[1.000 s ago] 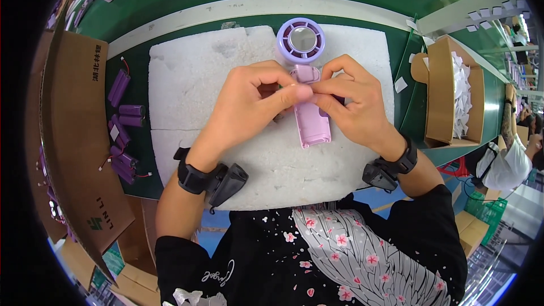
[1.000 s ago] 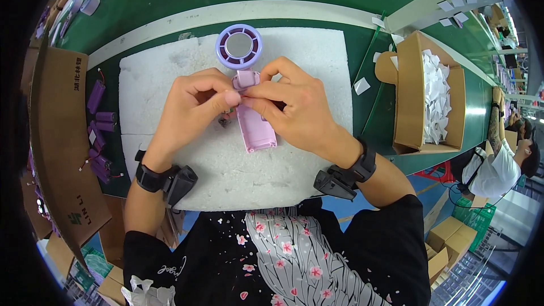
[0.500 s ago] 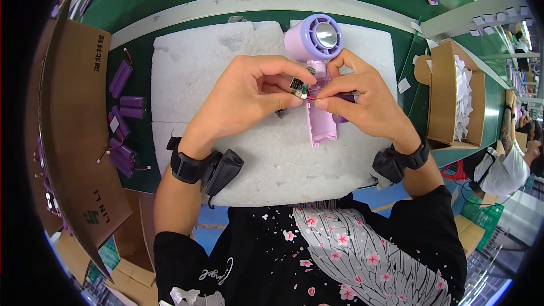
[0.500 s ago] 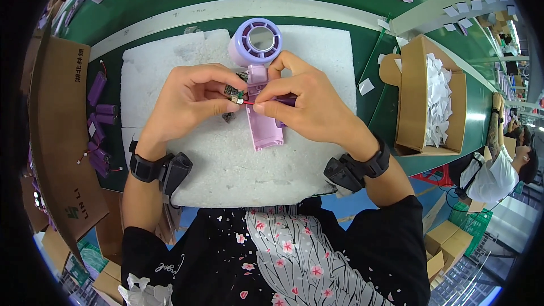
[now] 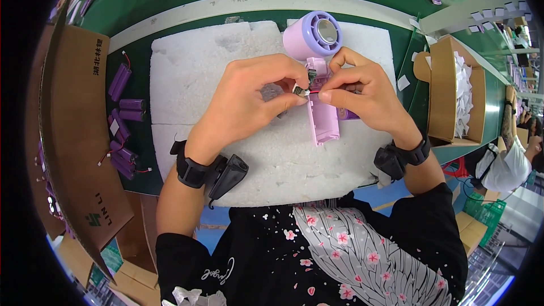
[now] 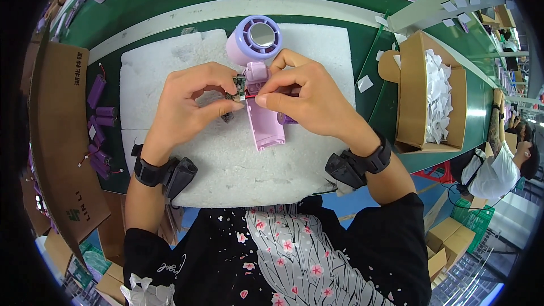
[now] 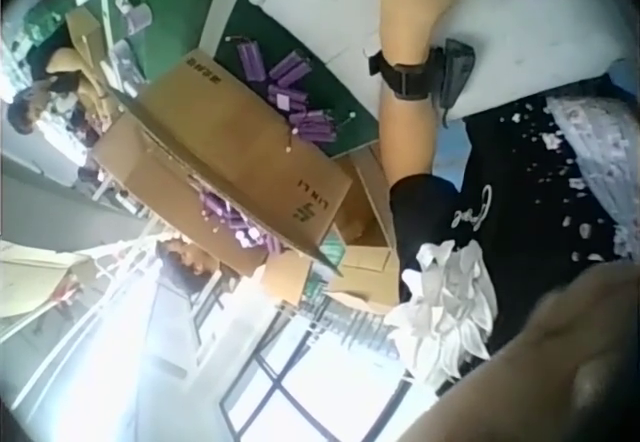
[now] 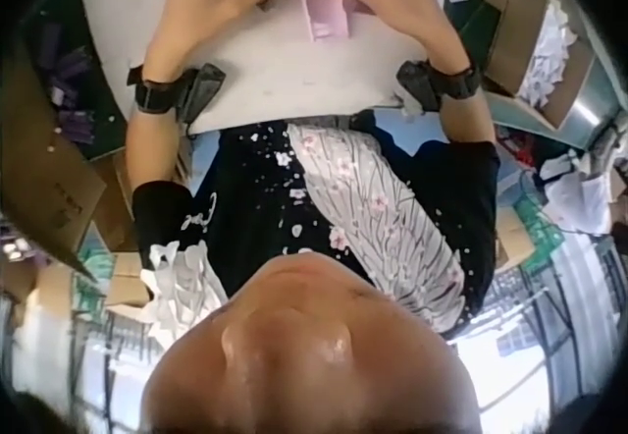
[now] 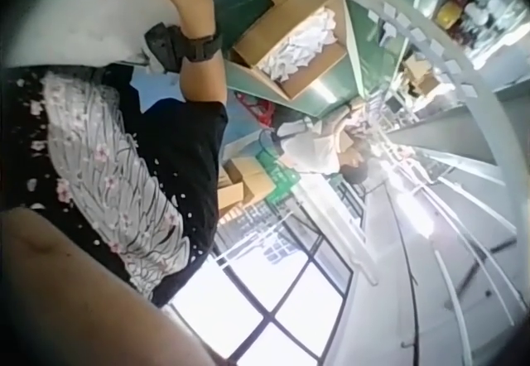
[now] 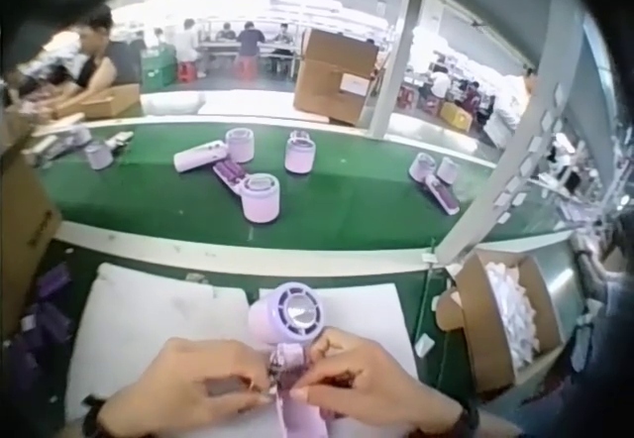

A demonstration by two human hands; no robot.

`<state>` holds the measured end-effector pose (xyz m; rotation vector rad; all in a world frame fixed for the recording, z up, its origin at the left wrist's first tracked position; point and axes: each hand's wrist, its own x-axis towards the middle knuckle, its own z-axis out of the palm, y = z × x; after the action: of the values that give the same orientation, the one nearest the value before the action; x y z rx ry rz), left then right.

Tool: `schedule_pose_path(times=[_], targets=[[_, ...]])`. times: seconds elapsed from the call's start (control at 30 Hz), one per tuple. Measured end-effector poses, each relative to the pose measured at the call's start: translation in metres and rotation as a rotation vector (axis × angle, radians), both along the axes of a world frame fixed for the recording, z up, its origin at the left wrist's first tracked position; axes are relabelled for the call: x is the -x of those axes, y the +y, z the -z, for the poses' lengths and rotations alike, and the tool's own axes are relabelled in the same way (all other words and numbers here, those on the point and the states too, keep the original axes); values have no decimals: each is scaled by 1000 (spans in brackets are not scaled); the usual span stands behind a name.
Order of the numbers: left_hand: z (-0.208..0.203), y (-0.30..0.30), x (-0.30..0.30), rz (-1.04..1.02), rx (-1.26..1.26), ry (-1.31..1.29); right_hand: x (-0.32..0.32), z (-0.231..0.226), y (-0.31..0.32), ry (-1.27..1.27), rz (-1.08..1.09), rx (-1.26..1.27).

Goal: The person assembles a handheld fan by connecting a battery pack to a circuit board, testing the connection to light up a display, and fitting the battery into the handle before placing it on a conveyor belt. The process is then repeated with a second fan.

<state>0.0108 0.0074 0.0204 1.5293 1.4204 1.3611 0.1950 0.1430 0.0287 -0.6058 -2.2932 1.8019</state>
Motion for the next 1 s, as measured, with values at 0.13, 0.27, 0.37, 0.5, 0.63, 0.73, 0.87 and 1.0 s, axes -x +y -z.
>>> schedule_pose_path(times=[0.13,0.27,0.37,0.5,0.63,0.73,0.87,1.0], targets=[[2,-1,-1,-6,20,-27,1,0,-4,19,9,4],[6,-1,-2,-46,53,-52,0,5,-10,130,25,-328],[7,0,-1,-59,46,-29,2,11,-15,165,33,-415],[7,2,-1,-64,37,13,2,12,-19,191,32,-521],[0,1,-3,-44,79,77,3,15,-20,236,96,-552],[0,-1,-6,-54,92,96,5,11,-24,232,150,-553],[5,0,-8,-97,78,49,8,9,-26,205,193,-594],[8,0,-6,-121,111,-20,8,13,-23,243,183,-651]])
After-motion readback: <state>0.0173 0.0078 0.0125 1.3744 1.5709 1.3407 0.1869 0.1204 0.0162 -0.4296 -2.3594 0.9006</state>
